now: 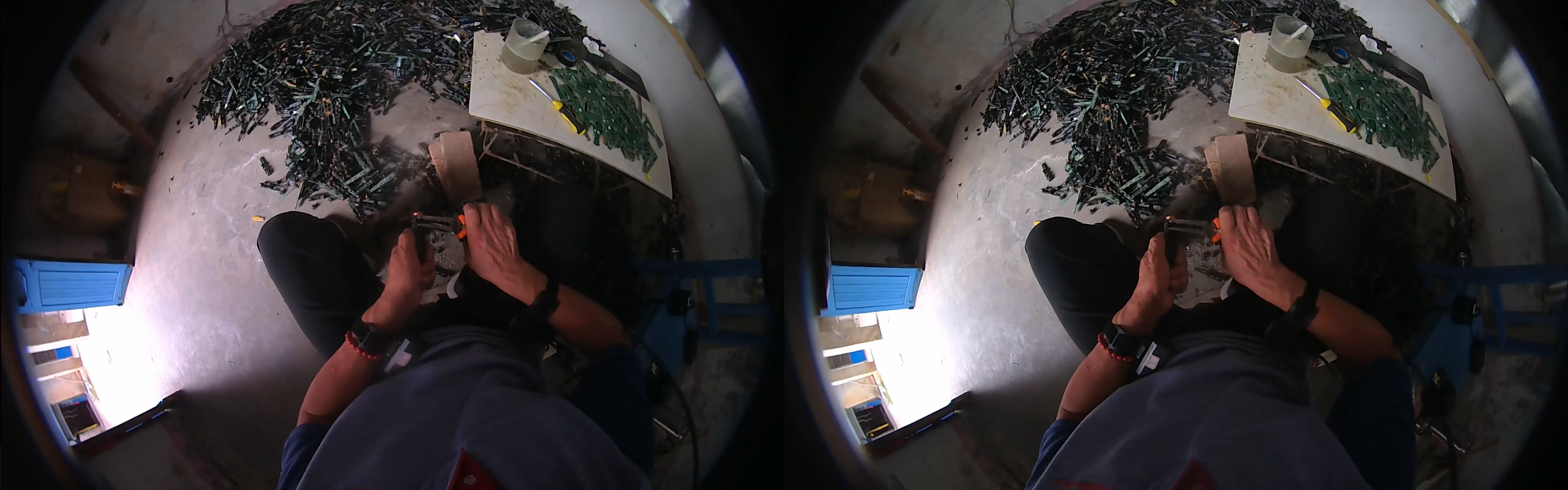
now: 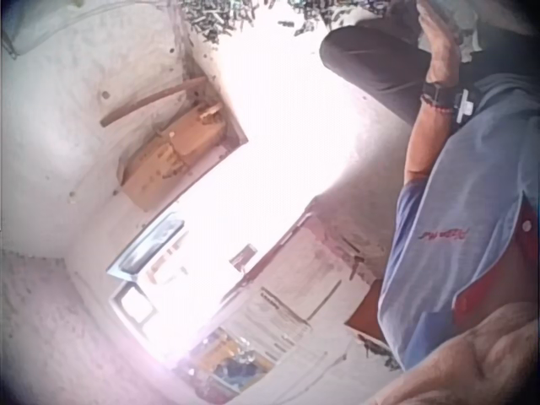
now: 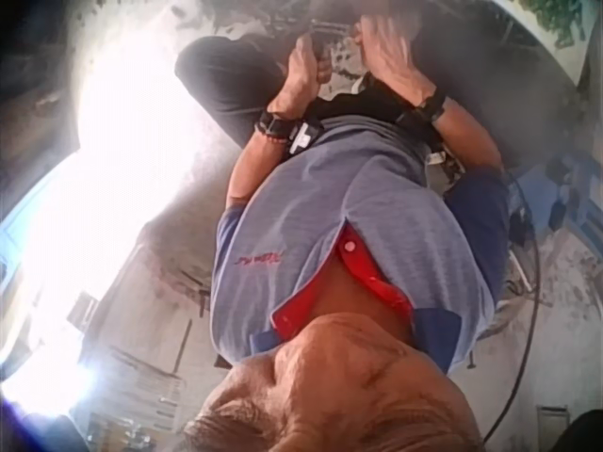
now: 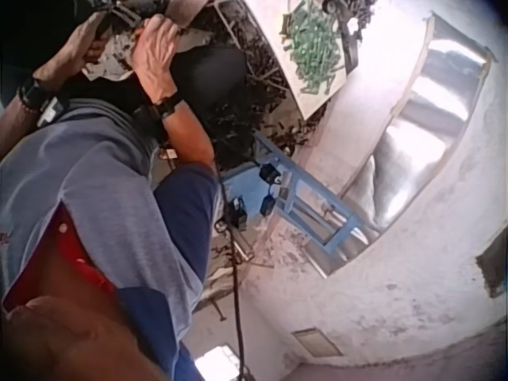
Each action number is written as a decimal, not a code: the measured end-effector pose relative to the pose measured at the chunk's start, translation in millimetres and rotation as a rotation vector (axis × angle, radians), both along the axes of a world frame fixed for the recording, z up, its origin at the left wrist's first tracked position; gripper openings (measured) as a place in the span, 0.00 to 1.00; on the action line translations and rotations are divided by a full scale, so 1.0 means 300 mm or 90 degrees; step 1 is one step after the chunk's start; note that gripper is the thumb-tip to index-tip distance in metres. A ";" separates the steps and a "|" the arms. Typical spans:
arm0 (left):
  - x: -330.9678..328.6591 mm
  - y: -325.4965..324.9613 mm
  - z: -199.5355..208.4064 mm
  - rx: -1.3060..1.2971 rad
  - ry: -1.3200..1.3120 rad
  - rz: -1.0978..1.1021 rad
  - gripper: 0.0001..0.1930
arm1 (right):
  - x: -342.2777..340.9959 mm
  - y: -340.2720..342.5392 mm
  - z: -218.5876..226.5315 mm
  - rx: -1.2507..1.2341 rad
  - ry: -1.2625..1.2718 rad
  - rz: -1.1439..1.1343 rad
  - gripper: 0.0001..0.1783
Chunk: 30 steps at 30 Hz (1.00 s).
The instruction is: The person sits on the floor and uses pliers and a screwdriver to strip components from green circuit boards. They repeatedly cut and pry parts off the boards, placing the separated pieces onto a nearby table.
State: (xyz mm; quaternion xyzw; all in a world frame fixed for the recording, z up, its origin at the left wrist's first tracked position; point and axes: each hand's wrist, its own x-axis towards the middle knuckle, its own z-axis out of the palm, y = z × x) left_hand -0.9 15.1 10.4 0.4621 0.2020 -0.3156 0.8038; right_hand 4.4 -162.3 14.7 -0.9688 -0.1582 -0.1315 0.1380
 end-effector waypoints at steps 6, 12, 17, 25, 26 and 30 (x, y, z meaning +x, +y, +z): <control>-0.002 -0.019 -0.001 0.024 0.025 0.012 0.25 | 0.030 -0.021 -0.020 -0.044 -0.006 0.024 0.11; -0.005 -0.025 0.013 0.029 0.039 0.019 0.25 | 0.056 -0.040 -0.039 -0.092 -0.041 0.071 0.09; 0.000 -0.028 0.032 0.032 0.025 0.018 0.26 | 0.068 -0.057 -0.088 -0.051 -0.018 0.093 0.10; 0.004 -0.062 -0.006 0.203 -0.108 0.090 0.26 | 0.037 -0.017 -0.073 0.107 0.194 0.053 0.11; 0.005 -0.065 -0.029 0.251 -0.161 0.101 0.26 | 0.015 0.009 -0.075 0.155 0.200 0.031 0.10; 0.010 -0.065 -0.057 0.427 -0.326 0.081 0.29 | -0.073 0.132 -0.092 0.367 0.341 -0.092 0.06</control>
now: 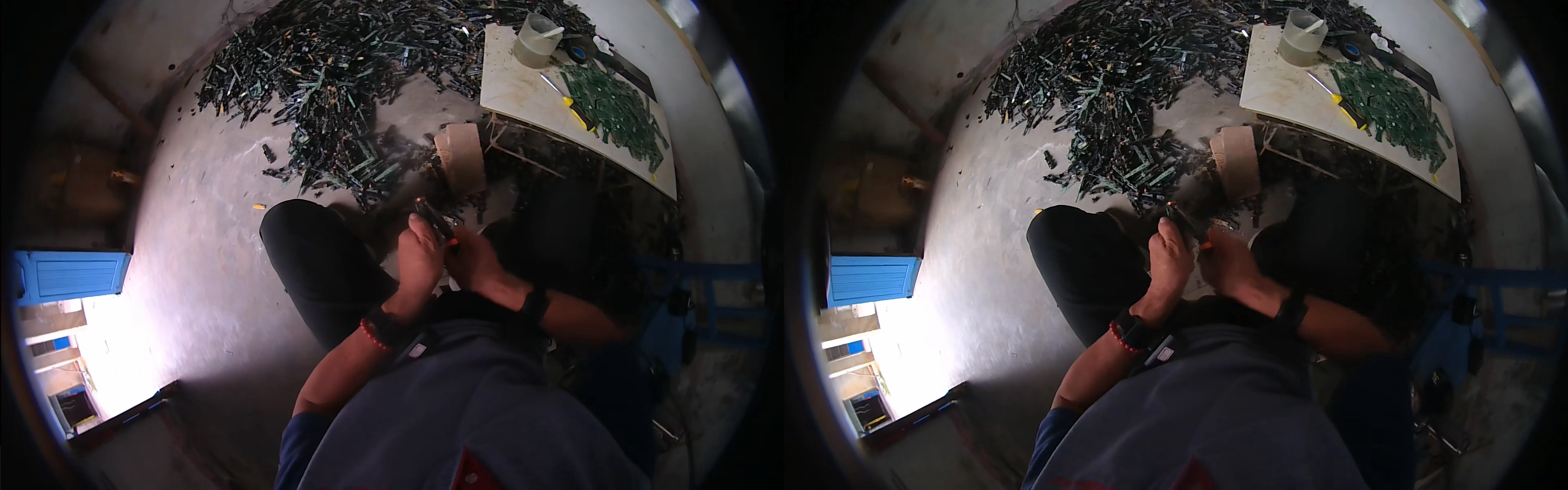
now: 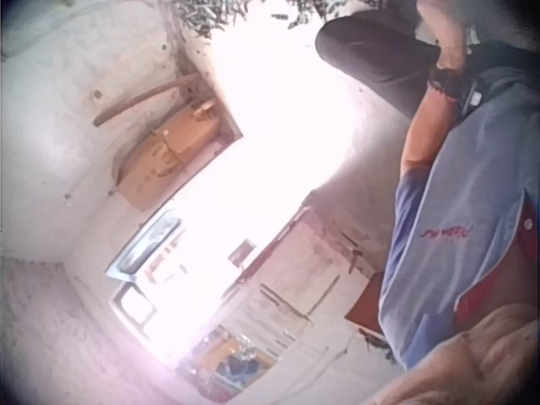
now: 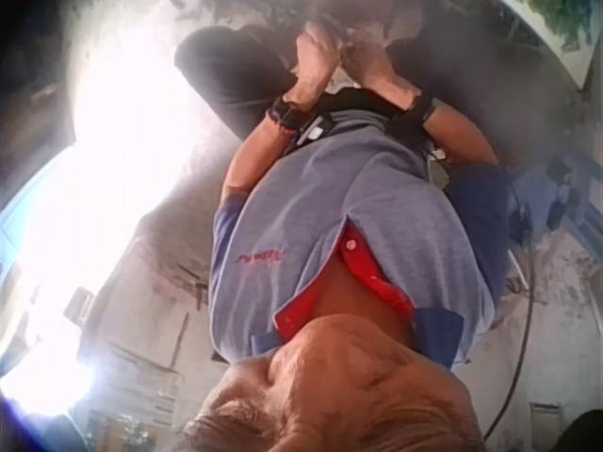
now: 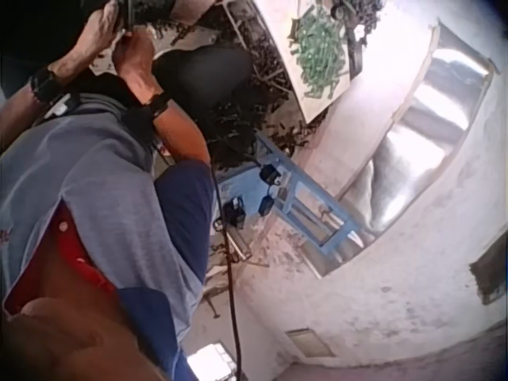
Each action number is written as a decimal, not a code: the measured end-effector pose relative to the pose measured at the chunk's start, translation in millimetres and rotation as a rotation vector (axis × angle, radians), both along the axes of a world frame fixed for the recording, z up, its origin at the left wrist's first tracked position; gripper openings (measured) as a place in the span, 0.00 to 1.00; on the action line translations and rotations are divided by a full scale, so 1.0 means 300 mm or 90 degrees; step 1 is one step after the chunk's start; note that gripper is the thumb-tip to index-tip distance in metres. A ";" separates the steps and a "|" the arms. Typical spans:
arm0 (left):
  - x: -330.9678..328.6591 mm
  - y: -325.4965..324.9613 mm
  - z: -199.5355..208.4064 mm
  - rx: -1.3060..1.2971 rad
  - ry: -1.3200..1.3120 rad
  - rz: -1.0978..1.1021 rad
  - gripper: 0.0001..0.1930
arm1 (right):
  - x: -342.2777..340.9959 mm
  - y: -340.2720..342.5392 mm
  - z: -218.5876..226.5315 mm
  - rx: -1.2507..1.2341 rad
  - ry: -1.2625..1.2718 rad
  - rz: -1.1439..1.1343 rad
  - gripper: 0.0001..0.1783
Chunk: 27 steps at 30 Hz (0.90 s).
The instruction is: The person sits on the floor and uses pliers and a screwdriver to strip components from green circuit boards. They repeatedly cut and pry parts off the boards, placing the separated pieces onto a nearby table.
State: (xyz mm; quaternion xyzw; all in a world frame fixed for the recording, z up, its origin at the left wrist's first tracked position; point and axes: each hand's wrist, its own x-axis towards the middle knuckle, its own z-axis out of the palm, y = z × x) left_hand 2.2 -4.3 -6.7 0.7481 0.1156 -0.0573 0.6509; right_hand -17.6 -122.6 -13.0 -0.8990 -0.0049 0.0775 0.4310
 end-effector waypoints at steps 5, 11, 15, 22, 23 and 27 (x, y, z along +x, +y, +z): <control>0.004 0.033 0.034 0.041 0.029 -0.045 0.23 | -0.048 0.043 -0.002 0.112 0.074 -0.017 0.09; -0.038 0.065 -0.103 0.139 -0.117 -0.127 0.12 | 0.106 -0.194 -0.018 -0.259 -0.256 0.193 0.07; -0.006 0.094 0.034 -0.406 0.483 -0.121 0.14 | 0.184 -0.285 0.040 -0.353 -0.348 0.296 0.09; -0.033 0.102 0.096 -0.172 0.215 -0.179 0.26 | 0.035 -0.179 0.115 0.064 0.176 0.276 0.16; -0.028 0.109 0.121 -0.209 0.233 -0.175 0.26 | 0.017 -0.174 0.124 0.181 0.308 0.294 0.13; -0.013 0.141 0.128 -0.259 0.191 -0.239 0.25 | -0.044 -0.153 0.153 0.569 0.565 0.211 0.10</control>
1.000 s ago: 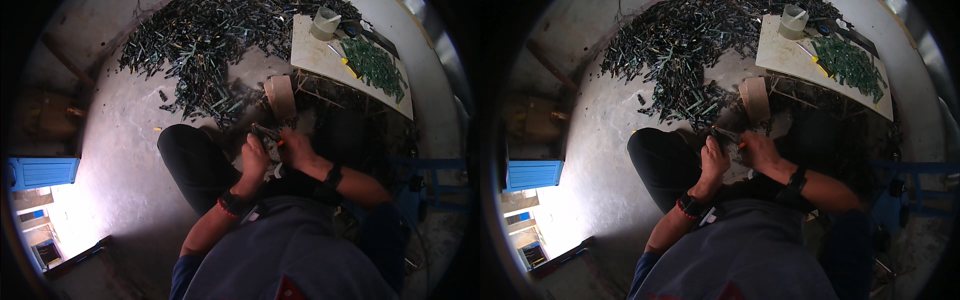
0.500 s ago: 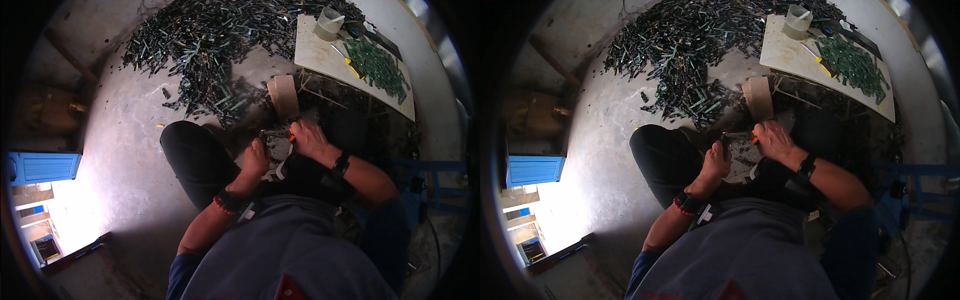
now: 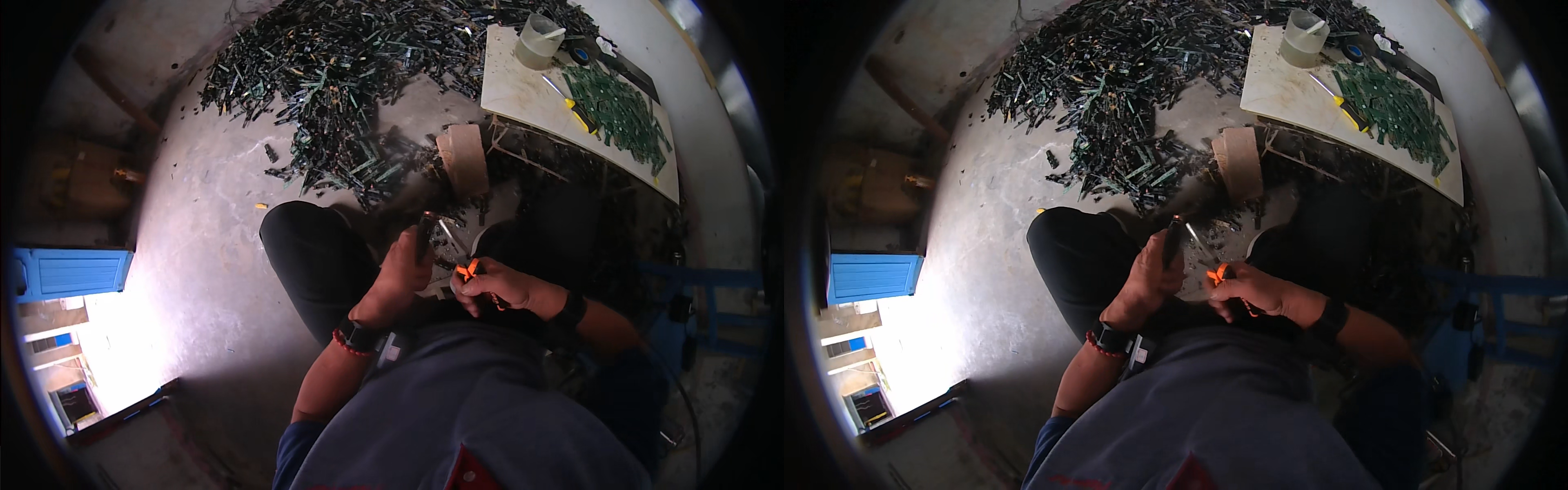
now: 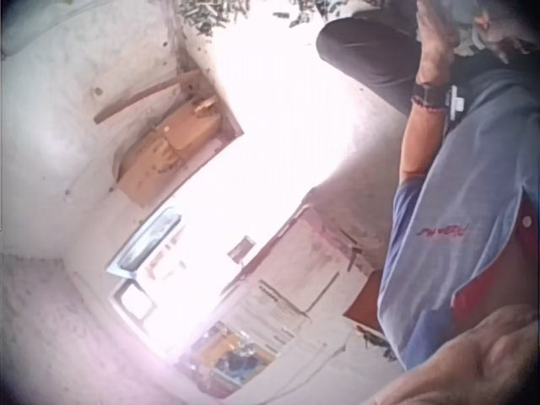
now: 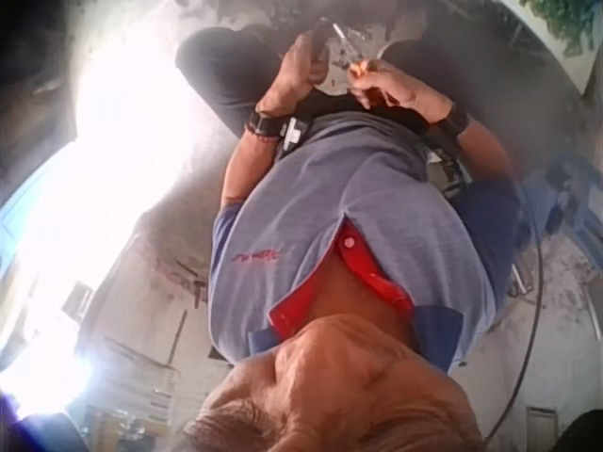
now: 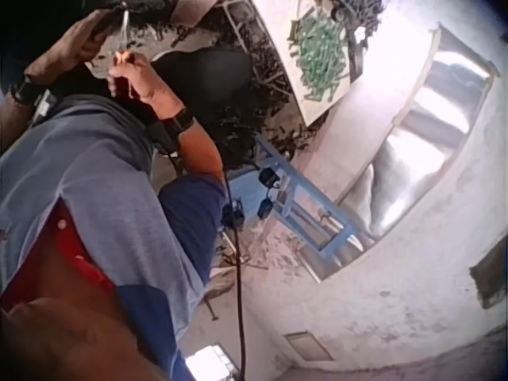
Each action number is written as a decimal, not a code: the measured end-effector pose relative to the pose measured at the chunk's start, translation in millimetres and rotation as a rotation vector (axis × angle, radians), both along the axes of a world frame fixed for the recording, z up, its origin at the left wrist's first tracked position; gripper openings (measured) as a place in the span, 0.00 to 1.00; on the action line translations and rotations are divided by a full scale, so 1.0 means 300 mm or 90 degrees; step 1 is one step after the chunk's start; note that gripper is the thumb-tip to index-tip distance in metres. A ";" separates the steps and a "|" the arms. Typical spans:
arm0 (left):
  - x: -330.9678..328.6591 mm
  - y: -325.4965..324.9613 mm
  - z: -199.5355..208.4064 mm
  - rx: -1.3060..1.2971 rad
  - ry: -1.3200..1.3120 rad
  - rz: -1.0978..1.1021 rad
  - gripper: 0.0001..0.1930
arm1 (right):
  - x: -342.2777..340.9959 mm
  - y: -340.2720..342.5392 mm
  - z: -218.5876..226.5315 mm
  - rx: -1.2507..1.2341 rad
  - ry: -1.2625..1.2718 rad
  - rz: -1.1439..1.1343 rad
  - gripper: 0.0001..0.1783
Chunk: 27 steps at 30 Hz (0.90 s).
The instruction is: The person sits on the floor and uses pliers and a screwdriver to strip components from green circuit boards. They repeatedly cut and pry parts off the boards, placing the separated pieces onto a nearby table.
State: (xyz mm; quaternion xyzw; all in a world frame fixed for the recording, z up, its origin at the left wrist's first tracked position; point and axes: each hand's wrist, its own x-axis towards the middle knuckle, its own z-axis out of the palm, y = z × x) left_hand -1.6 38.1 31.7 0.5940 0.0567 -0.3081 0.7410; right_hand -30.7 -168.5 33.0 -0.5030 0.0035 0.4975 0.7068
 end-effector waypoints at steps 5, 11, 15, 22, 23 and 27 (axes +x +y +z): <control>0.013 0.009 -0.007 -0.206 0.275 0.019 0.27 | 0.012 -0.003 0.019 0.094 0.040 0.014 0.11; -0.020 0.008 -0.054 -0.121 0.145 -0.002 0.27 | 0.037 -0.014 0.057 0.077 0.046 0.086 0.14; -0.028 0.012 -0.037 -0.159 0.233 0.020 0.27 | 0.048 -0.017 0.037 0.088 0.074 0.102 0.15; -0.032 0.016 -0.038 -0.200 0.247 0.018 0.27 | 0.035 -0.021 0.052 0.126 0.131 0.102 0.16; -0.033 0.014 -0.038 -0.191 0.236 0.017 0.27 | 0.035 -0.022 0.046 0.131 0.133 0.098 0.16; -0.040 0.014 -0.063 -0.174 0.180 -0.005 0.27 | 0.039 -0.029 0.036 0.133 0.136 0.103 0.16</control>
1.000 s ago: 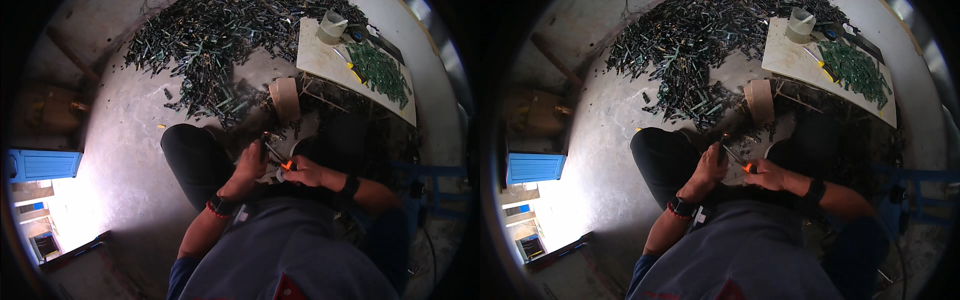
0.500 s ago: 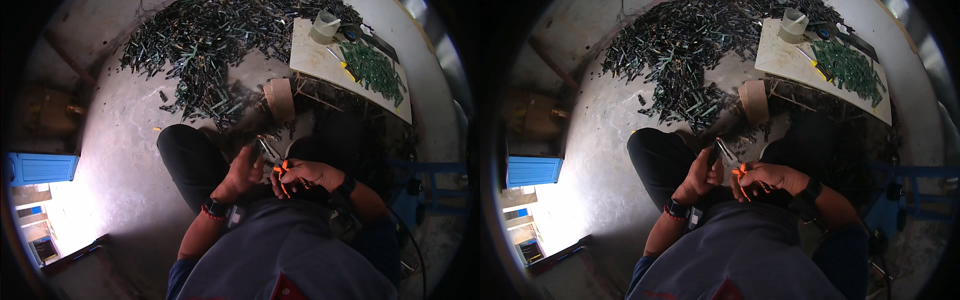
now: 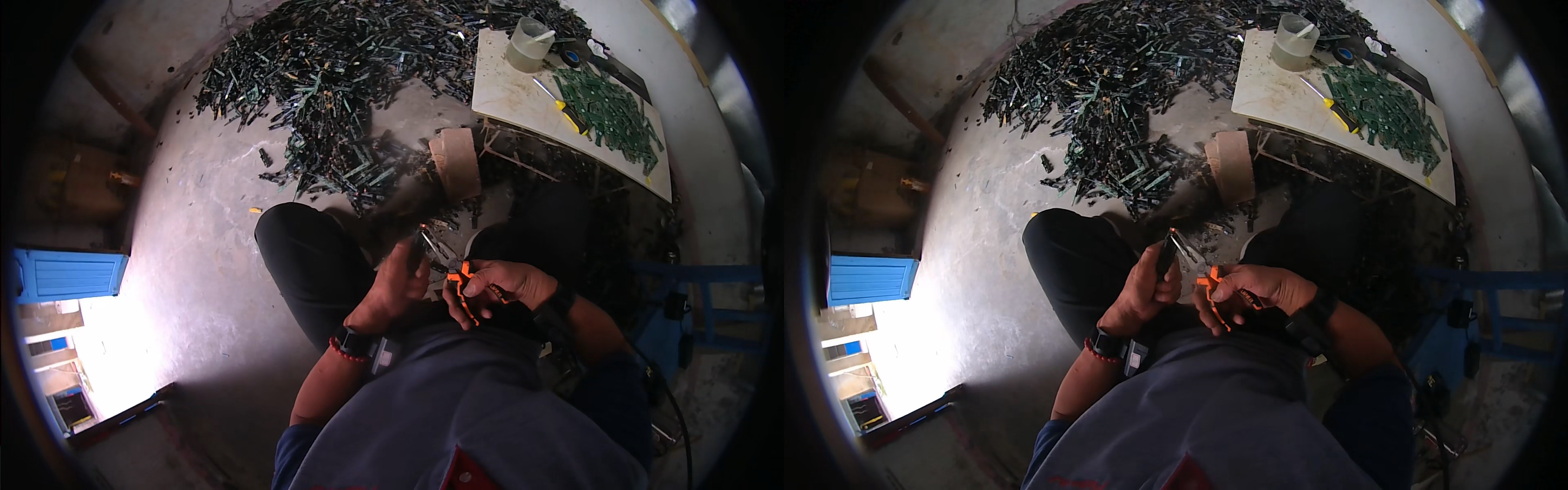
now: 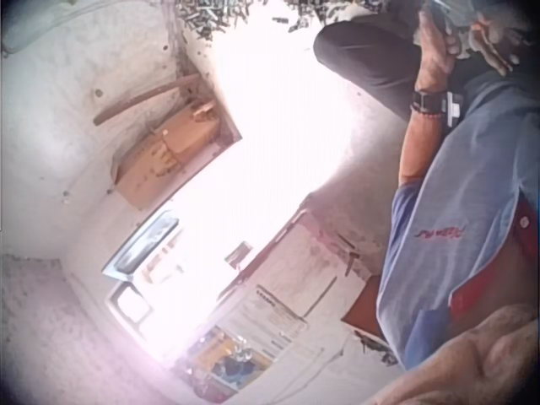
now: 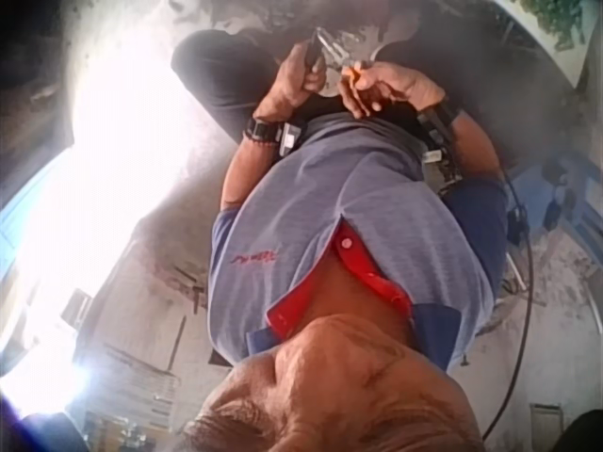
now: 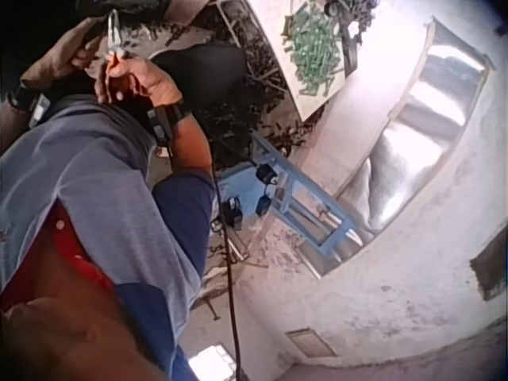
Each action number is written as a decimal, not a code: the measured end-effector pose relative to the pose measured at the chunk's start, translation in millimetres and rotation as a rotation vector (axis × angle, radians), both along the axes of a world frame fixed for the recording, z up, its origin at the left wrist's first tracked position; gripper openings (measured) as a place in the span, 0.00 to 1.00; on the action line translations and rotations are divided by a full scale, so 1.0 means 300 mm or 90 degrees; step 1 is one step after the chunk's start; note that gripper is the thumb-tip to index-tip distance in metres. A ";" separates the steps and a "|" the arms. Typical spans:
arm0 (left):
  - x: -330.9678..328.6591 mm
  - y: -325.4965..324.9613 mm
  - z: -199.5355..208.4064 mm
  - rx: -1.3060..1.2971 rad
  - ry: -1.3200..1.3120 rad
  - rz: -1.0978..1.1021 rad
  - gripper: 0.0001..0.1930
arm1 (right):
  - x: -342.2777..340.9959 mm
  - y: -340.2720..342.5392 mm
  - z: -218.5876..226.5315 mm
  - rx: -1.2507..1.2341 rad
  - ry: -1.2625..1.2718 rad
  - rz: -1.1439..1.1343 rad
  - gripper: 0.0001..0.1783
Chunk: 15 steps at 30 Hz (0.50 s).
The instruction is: The person sits on the floor and uses pliers and a screwdriver to strip components from green circuit boards. They repeatedly cut and pry parts off the boards, placing the separated pieces onto a nearby table.
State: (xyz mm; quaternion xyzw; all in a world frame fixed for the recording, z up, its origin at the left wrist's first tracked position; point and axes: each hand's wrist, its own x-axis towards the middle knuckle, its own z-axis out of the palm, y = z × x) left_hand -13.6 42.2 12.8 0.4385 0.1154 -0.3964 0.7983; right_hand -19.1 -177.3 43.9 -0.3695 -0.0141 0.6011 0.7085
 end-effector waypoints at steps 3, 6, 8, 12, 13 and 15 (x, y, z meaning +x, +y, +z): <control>-0.007 -0.001 -0.012 -0.008 -0.020 0.001 0.27 | 0.006 -0.004 0.001 -0.008 -0.009 0.015 0.16; -0.002 -0.006 -0.017 0.023 0.003 -0.001 0.27 | 0.010 -0.008 -0.004 -0.015 -0.009 0.018 0.15; -0.006 -0.006 -0.032 0.044 -0.029 -0.010 0.27 | 0.014 -0.012 -0.008 -0.014 0.003 0.021 0.16; -0.004 -0.020 -0.013 0.092 -0.017 -0.009 0.27 | 0.027 -0.024 -0.012 -0.021 0.027 0.028 0.17; -0.004 -0.024 -0.004 0.100 -0.048 -0.012 0.27 | 0.027 -0.028 -0.010 -0.029 0.030 0.027 0.16; -0.005 -0.029 0.012 0.117 -0.109 -0.018 0.27 | 0.026 -0.033 -0.018 -0.029 0.031 0.028 0.15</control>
